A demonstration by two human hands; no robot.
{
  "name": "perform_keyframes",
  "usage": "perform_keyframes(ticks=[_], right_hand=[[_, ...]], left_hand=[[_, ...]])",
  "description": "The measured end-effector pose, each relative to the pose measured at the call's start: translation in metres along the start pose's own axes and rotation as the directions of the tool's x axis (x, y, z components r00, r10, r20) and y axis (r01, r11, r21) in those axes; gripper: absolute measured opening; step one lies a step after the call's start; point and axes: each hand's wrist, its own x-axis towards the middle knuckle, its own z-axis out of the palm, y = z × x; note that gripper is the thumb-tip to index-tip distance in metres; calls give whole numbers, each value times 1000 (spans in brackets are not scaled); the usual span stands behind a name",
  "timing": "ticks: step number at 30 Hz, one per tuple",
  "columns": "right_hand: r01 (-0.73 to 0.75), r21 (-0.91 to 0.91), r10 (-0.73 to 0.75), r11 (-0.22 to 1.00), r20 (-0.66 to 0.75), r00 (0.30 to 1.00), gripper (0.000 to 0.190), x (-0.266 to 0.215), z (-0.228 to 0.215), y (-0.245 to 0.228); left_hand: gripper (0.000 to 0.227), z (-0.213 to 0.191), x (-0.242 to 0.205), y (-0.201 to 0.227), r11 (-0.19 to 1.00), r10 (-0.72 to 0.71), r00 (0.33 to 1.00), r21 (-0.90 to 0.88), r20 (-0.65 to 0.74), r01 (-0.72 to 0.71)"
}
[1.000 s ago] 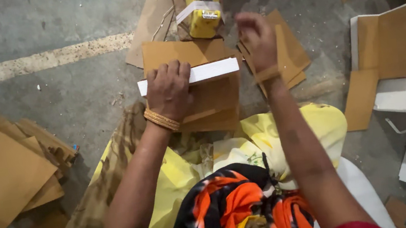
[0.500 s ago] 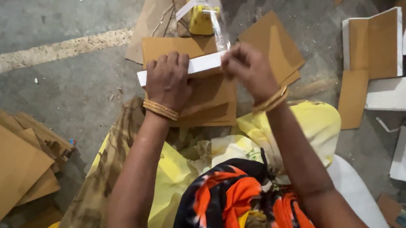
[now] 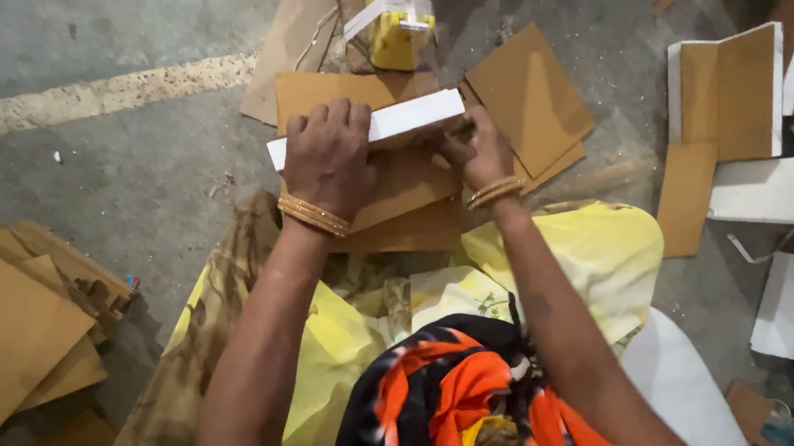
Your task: The person assembles small cardboard boxes by folding flaps and securing them with adhesive tape. They repeatedly pick up flat cardboard pieces, fold them into box shapes, and apply tape to seal the edges.
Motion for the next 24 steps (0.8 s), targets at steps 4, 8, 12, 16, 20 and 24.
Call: perform_keyframes(ticks=[4, 8, 12, 16, 20, 24], right_hand=[[190, -119, -176, 975, 120, 977, 59, 17, -12, 9], [216, 78, -229, 973, 397, 889, 58, 31, -28, 0], [43, 370, -203, 928, 406, 891, 64, 59, -65, -24], [-65, 468, -135, 881, 381, 915, 62, 71, -65, -50], [-184, 577, -111, 796, 437, 892, 76, 98, -30, -69], [-316, 498, 183, 808, 298, 937, 84, 120, -8, -68]], left_hand=[[36, -1, 1, -1, 996, 2, 1000, -89, -15, -3], [34, -4, 2, 1, 1000, 20, 1000, 2, -2, -20], [38, 0, -2, -2, 1000, 18, 1000, -13, -7, -18], [37, 3, -1, 0, 1000, 0, 1000, -18, 12, 0], [41, 0, 1, -2, 999, -15, 1000, -35, 13, 15], [45, 5, 12, -7, 997, -12, 1000, -82, -2, 12]])
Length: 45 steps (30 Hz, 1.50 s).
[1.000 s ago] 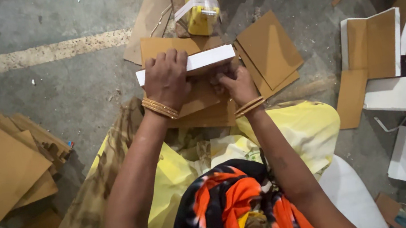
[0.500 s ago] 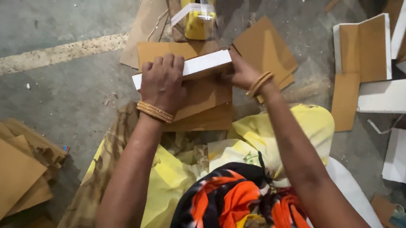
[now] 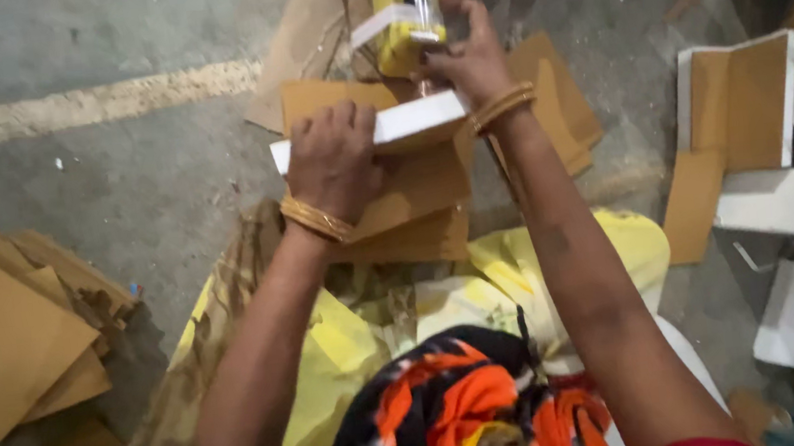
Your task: The person assembles small cardboard boxes by folding flaps and securing them with adhesive tape. They repeatedly pick up flat cardboard pieces, fold them into box shapes, and apply tape to seal the edges.
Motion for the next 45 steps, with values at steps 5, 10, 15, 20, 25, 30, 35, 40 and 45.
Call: perform_keyframes(ticks=[5, 10, 15, 20, 25, 30, 35, 40, 45], right_hand=[[79, 53, -81, 995, 39, 996, 91, -4, 9, -3], [-116, -33, 119, 993, 158, 980, 102, -50, -17, 21], [-47, -149, 104, 988, 401, 910, 99, -70, -64, 55], [86, -335, 40, 938, 352, 935, 88, -52, -64, 78], [171, -22, -166, 985, 150, 975, 52, -81, -71, 86], [384, 105, -397, 917, 157, 904, 56, -138, -63, 95], [382, 39, -384, 923, 133, 914, 42, -131, -43, 112], [656, -548, -715, 519, 142, 684, 24, -115, -47, 129], [681, -601, -707, 418, 255, 659, 19, -120, -72, 129]], left_hand=[[36, -7, -1, 4, 1000, -3, 1000, 17, 2, 3], [30, -5, -32, 17, 991, 119, 991, 76, -63, -114], [27, 5, -37, 25, 968, 236, 972, 89, -19, -233], [32, -3, -26, 30, 973, 225, 974, 44, 17, -226], [43, -12, -21, 33, 979, 203, 978, -15, 48, -202], [50, -11, -18, 33, 979, 201, 977, -33, 66, -199], [41, 0, -19, 27, 982, 176, 980, 51, 95, -181], [36, 4, -14, 31, 973, 214, 976, 82, 32, -216], [41, -16, -19, 7, 993, 109, 991, 29, 79, -111]])
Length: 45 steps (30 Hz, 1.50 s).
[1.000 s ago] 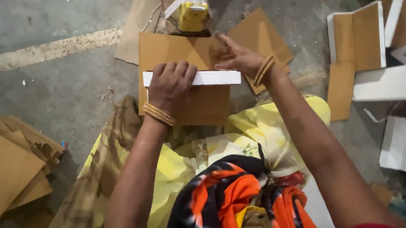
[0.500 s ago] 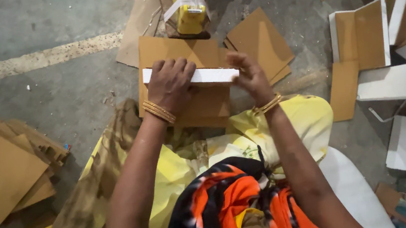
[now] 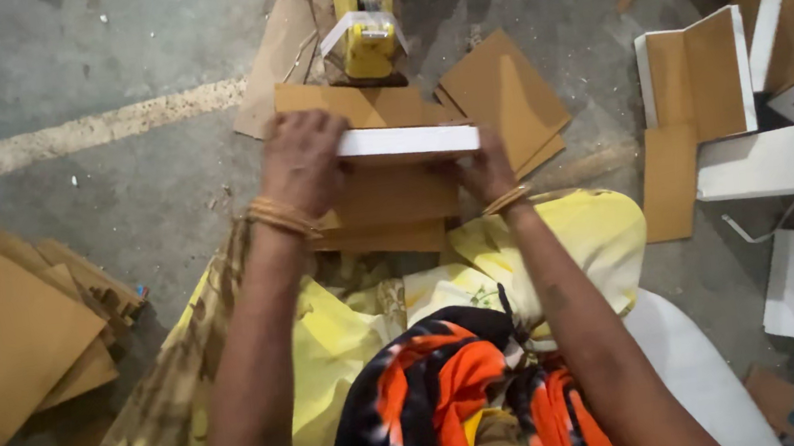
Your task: The person assembles small cardboard boxes by folding flaps and securing them with adhesive tape. They repeatedly pick up flat cardboard pieces, fold them into box shapes, and apply tape to seal the edges.
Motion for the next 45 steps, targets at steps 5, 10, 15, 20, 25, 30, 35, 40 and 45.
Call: perform_keyframes(ticks=[5, 10, 15, 20, 25, 30, 35, 40, 45], right_hand=[[-527, 380, 390, 760, 380, 838, 45, 21, -59, 4], [-533, -238, 582, 812, 400, 708, 39, 95, -94, 13], [-571, 276, 479, 773, 334, 811, 32, 181, -52, 6], [-607, 306, 532, 733, 299, 793, 22, 216, -16, -24], [-462, 598, 413, 655, 230, 881, 8, 136, -30, -83], [-601, 686, 505, 410, 378, 776, 15, 49, 6, -123], [-605, 735, 585, 306, 356, 729, 18, 41, 35, -109], [-594, 750, 569, 291, 363, 738, 20, 37, 40, -98], [-573, 772, 522, 276, 380, 764, 18, 44, 35, -100]], left_hand=[[42, -11, -14, -16, 919, -133, 988, -364, 76, 152], [46, 2, -20, -14, 808, -247, 955, -510, 163, 296], [49, 7, -19, -18, 801, -284, 933, -480, 222, 358], [46, 5, -19, -15, 797, -270, 946, -510, 181, 325], [44, 11, -14, -13, 795, -293, 920, -468, 260, 385], [49, 37, 2, -15, 784, -182, 970, -572, 158, 240], [55, 54, 10, -27, 711, -87, 987, -685, 135, 156], [51, 51, 13, -23, 305, -85, 944, -894, 319, 329], [53, 63, 20, 8, 499, -367, 889, -748, 275, 438]])
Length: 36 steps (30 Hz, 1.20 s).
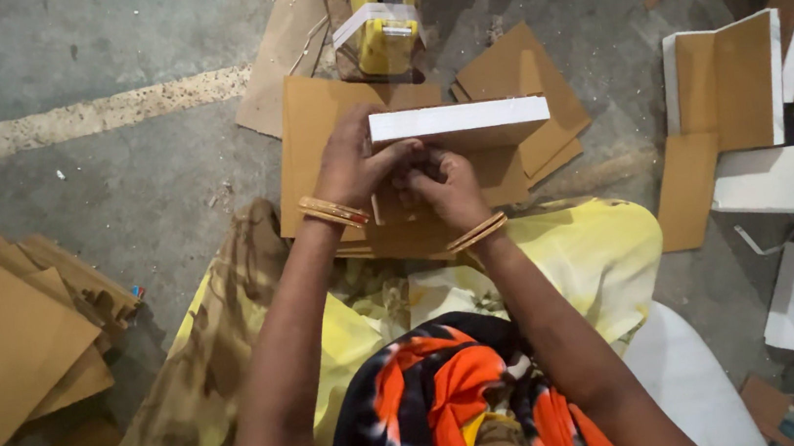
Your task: The person assembles small cardboard boxes by folding flaps and securing them with adhesive tape. They repeatedly pick up flat cardboard pieces, fold them into box shapes, and apply tape to seal the edges.
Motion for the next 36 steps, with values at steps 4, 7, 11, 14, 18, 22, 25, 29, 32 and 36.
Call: perform_keyframes(ticks=[4, 7, 11, 14, 18, 22, 25, 29, 32, 36], right_hand=[[-34, -457, 103, 889, 127, 987, 30, -7, -1, -39], [83, -798, -75, 597, 47, 996, 21, -17, -5, -77], [158, -727, -278, 668, -47, 959, 33, 3, -17, -110], [189, -666, -223, 722, 34, 974, 62, 51, -14, -116], [-40, -495, 36, 868, -17, 999, 84, 105, -8, -103], [-104, -367, 69, 924, -107, 992, 91, 141, -9, -87], [-70, -469, 2, 880, -144, 990, 97, 147, -13, -75], [-81, -379, 31, 922, -138, 990, 96, 133, -7, -62], [-123, -346, 93, 930, -102, 990, 96, 100, -15, -52], [-242, -406, 282, 882, 42, 959, 67, 81, -27, -49]], left_hand=[[54, 0, 0, -17, 982, 165, 986, 94, -1, -164], [64, 0, 0, -35, 961, 216, 976, 184, -30, -207], [71, 4, 2, -41, 935, 207, 978, 296, -2, -197], [70, -2, -1, -30, 962, 115, 992, 242, 48, -123], [65, -9, -4, -13, 978, 79, 993, 186, 85, -94], [62, -13, 2, -16, 976, 82, 994, 197, 77, -96], [68, -9, 5, -22, 968, 134, 988, 202, 76, -147], [67, -5, -10, -16, 960, 106, 994, 259, 9, -105], [61, 0, -40, -8, 954, 156, 988, 254, 23, -157], [58, 7, -73, -8, 962, 183, 983, 202, 12, -182]])
